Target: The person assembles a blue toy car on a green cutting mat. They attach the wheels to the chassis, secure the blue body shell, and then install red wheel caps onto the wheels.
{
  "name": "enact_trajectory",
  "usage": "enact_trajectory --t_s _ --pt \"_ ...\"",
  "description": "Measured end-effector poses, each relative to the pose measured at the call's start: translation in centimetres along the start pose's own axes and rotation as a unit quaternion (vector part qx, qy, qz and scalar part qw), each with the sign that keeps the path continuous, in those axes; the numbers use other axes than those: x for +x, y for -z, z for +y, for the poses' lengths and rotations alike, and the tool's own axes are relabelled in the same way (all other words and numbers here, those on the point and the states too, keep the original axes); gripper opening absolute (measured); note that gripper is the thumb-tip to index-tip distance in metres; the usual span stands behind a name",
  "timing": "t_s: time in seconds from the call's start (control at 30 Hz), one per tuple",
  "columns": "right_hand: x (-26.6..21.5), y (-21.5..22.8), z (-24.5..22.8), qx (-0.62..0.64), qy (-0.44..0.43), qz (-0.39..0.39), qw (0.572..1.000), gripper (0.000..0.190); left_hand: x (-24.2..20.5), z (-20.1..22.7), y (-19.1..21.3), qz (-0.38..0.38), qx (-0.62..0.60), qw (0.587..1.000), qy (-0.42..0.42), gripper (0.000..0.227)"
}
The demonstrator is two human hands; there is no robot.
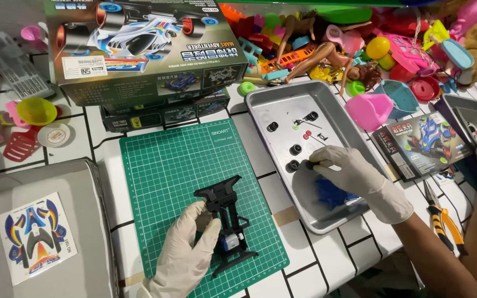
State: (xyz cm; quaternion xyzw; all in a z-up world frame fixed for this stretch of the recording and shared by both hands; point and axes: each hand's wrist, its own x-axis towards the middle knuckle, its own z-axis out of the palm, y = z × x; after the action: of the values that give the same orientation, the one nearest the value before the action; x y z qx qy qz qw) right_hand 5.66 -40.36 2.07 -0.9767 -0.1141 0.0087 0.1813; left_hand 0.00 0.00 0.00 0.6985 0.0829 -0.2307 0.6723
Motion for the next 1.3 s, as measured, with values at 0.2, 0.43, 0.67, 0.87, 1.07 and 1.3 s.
enact_trajectory --t_s 0.2,0.43,0.67,0.87,1.07,1.3 --pt "0.0 0.7 -1.3 0.006 -0.001 0.001 1.000 0.023 0.0 -0.2 0.1 -0.002 0.000 1.000 -0.004 0.052" --pt "0.2 0.0 -1.5 0.003 -0.012 -0.032 0.999 0.023 0.1 -0.1 0.1 -0.003 0.020 1.000 -0.008 0.050" --pt "0.1 -0.8 -1.1 -0.040 0.075 0.020 0.996 0.034 0.0 -0.1 0.1 -0.004 0.022 1.000 -0.017 0.049" --pt "0.5 -0.3 -2.1 -0.021 -0.025 -0.016 0.999 0.020 0.0 0.0 0.1 -0.005 0.029 1.000 -0.006 0.052" --pt "0.8 -0.1 -2.2 -0.013 -0.066 -0.043 0.997 0.026 -0.1 -0.1 0.1 -0.006 0.022 1.000 -0.020 0.051" --pt "0.5 0.3 -1.3 0.037 0.000 0.034 0.999 0.032 0.0 -0.1 0.2 -0.012 0.019 1.000 -0.012 0.054"
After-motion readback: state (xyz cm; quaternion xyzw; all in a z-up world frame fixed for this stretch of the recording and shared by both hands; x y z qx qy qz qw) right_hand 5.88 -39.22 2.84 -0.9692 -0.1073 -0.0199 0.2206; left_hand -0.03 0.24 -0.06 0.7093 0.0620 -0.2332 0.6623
